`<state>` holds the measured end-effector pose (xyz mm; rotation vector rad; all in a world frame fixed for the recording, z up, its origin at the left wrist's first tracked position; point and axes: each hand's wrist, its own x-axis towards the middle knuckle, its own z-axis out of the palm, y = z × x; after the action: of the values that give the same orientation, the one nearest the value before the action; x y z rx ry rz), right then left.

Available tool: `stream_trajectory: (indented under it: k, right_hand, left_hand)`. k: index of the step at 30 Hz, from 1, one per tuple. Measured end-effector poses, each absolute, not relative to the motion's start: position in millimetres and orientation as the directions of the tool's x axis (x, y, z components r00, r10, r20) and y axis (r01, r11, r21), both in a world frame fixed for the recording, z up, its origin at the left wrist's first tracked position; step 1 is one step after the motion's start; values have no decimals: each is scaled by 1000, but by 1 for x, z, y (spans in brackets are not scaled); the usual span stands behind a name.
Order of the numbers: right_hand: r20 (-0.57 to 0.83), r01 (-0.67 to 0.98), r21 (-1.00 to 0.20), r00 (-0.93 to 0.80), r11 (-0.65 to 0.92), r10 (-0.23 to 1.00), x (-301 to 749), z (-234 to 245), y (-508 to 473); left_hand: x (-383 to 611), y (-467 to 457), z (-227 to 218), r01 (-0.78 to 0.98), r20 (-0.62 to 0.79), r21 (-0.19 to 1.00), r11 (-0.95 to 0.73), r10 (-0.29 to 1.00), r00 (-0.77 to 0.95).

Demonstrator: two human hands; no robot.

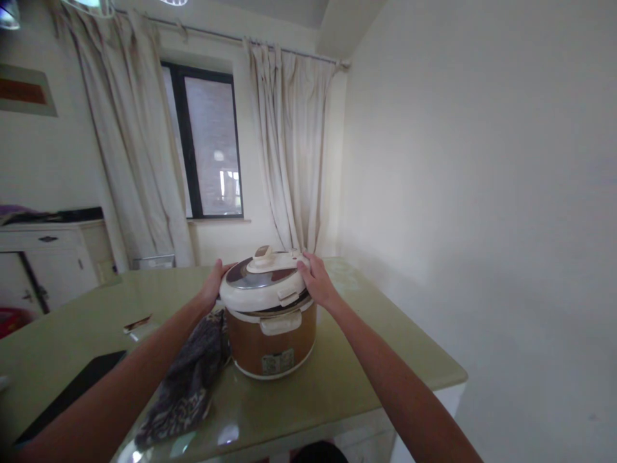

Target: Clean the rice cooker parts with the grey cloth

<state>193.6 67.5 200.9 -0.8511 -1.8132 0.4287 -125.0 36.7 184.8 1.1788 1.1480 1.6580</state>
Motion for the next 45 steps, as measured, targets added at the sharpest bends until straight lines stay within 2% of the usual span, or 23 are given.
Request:
stream_trajectory:
  k: [3, 8, 10, 15, 19, 24, 29, 35, 41, 45]
  right_hand:
    - [656, 347, -639, -221, 686, 722, 199, 206, 67]
    - [633, 276, -684, -238, 676, 737, 211, 206, 71]
    - [622, 222, -705, -262, 673, 738, 215, 204, 76]
    - [562, 45, -793, -333, 608, 757, 221, 200, 86]
    - [530, 16, -831, -280, 556, 801, 219, 195, 85]
    - [517, 4, -845, -255, 535, 817, 215, 194, 81]
    - [581, 56, -797, -197, 601, 790, 214, 196, 77]
    - [623, 109, -774, -43, 624, 781, 201, 192, 52]
    - [713, 378, -682, 158, 625, 683, 181, 190, 10]
    - [780, 500, -583, 123, 641, 614, 173, 190, -12]
  left_hand:
    - [-123, 35, 187, -105, 241, 956, -274, 937, -255]
    - [-126, 25, 183, -165, 199, 947, -277, 905, -376]
    - [-129, 15, 180, -153, 201, 950, -274, 906, -373]
    - [-129, -16, 173, 26, 318, 944, -328, 889, -331]
    - [-122, -34, 165, 222, 427, 899, -377, 867, -257]
    - [-119, -40, 165, 276, 426, 886, -373, 889, -169]
    - [-126, -37, 170, 281, 477, 861, -423, 863, -162]
    - [-141, -32, 167, 139, 394, 918, -371, 896, -207]
    - [-146, -27, 172, 89, 360, 933, -349, 884, -298]
    - [-138, -34, 172, 134, 394, 919, -371, 851, -348]
